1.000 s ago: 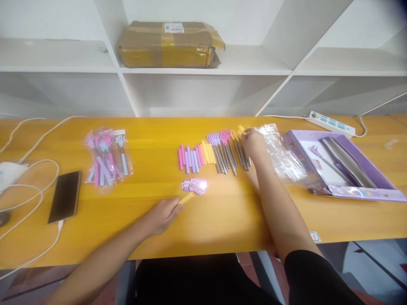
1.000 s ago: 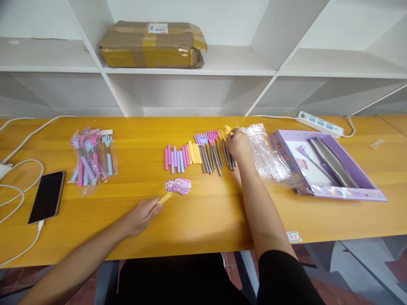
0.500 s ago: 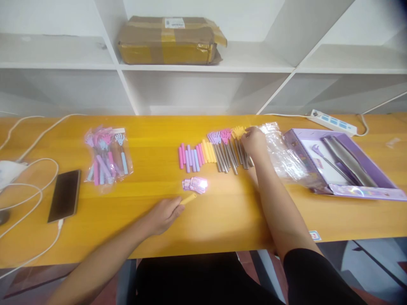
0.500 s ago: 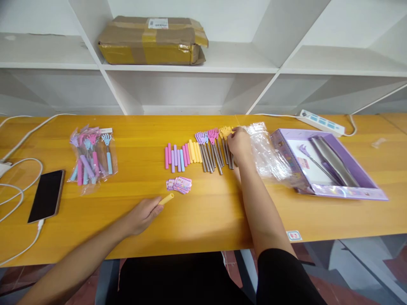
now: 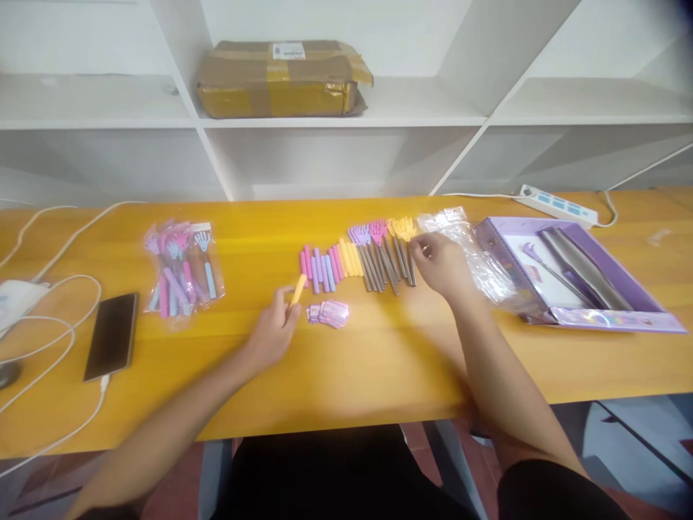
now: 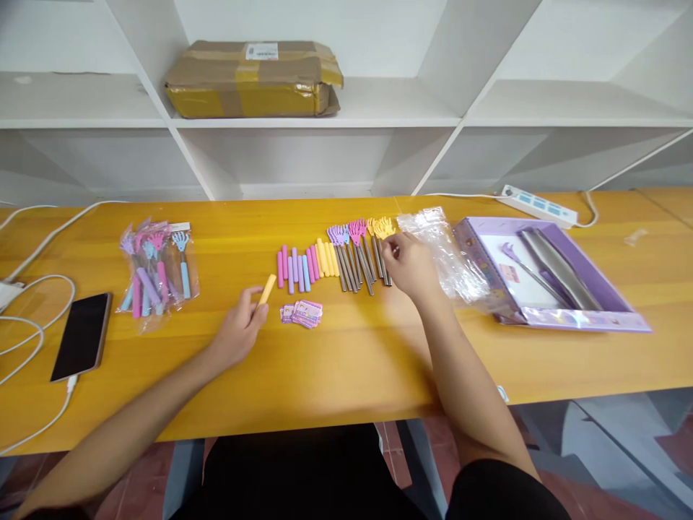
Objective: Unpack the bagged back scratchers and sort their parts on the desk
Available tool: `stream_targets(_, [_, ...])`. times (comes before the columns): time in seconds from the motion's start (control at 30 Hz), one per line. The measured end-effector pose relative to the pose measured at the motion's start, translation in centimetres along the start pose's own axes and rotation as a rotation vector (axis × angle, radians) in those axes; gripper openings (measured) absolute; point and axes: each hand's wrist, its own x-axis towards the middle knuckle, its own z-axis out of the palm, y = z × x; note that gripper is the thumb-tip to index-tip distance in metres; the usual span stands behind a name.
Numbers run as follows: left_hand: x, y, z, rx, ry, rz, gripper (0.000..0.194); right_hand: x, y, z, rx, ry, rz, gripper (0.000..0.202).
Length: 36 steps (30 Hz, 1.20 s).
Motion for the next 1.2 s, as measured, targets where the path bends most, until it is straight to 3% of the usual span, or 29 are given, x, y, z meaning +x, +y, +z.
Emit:
stream_targets(0.13, [5.8,4.7,0.4,0.359,0.034,0.032,0.047,-2.9,1.2,0.0,0.025,0.018,0.059,0.025])
stream_targets(0.27, [10.0,9.4,3.9,0.561,0.108,0.06,0.046,-4.6,-0.5,1.1,0.295,0.025,0.151,0.035])
stream_targets(0.4, [9.5,12.1,8.5,0.602,0.03,0.133,0.054,-6.3,-5.5,2.6,0.865,-0.285,0.308,0.048])
stream_targets(0.5, [7.5,12.3,9.7,0.594,0.003,0.216,0.056,-6.2,-7.5,3.5,1.051,-0.391,0.332,0.051])
stream_targets(0.57, [6.0,11.3,9.1,0.572,0.013,0.264,0.058,-4.9,-7.5,3.9,0.974,-0.373,0.282,0.049])
stream_targets(0.67, [3.5,8.1,6.8,0.497,-0.014,0.362,0.058,-1.6,-6.7,4.6,0.558,-0.349,0.173,0.04])
stream_targets(0.73, [2.0,4.9,4.6,0.427,-0.023,0.388,0.052,0.7,-6.3,5.2,0.308,-0.368,0.125,0.033])
stream_targets(0.83, [0.8,-0.2,0.5,0.326,0.052,0.363,0.034,2.7,-6.2,6.3,0.194,-0.396,0.103,0.017])
stream_targets(0.9, [0.5,-3.4,-2.4,0.253,0.089,0.367,0.027,2.9,-6.4,6.9,0.157,-0.39,0.086,0.022])
stream_targets(0.97, [0.5,-5.9,-4.9,0.148,0.207,0.352,0.027,2.7,-6.6,7.4,0.132,-0.391,0.063,0.035])
stream_targets(1.1, [1.1,-8.3,-8.0,-0.149,0.483,0.34,0.029,2.0,-7.2,7.8,0.092,-0.401,0.021,0.04])
stream_targets(1.2, [1.6,-8.5,-9.0,-0.249,0.588,0.375,0.034,1.7,-7.6,8.0,0.038,-0.416,0.008,0.041])
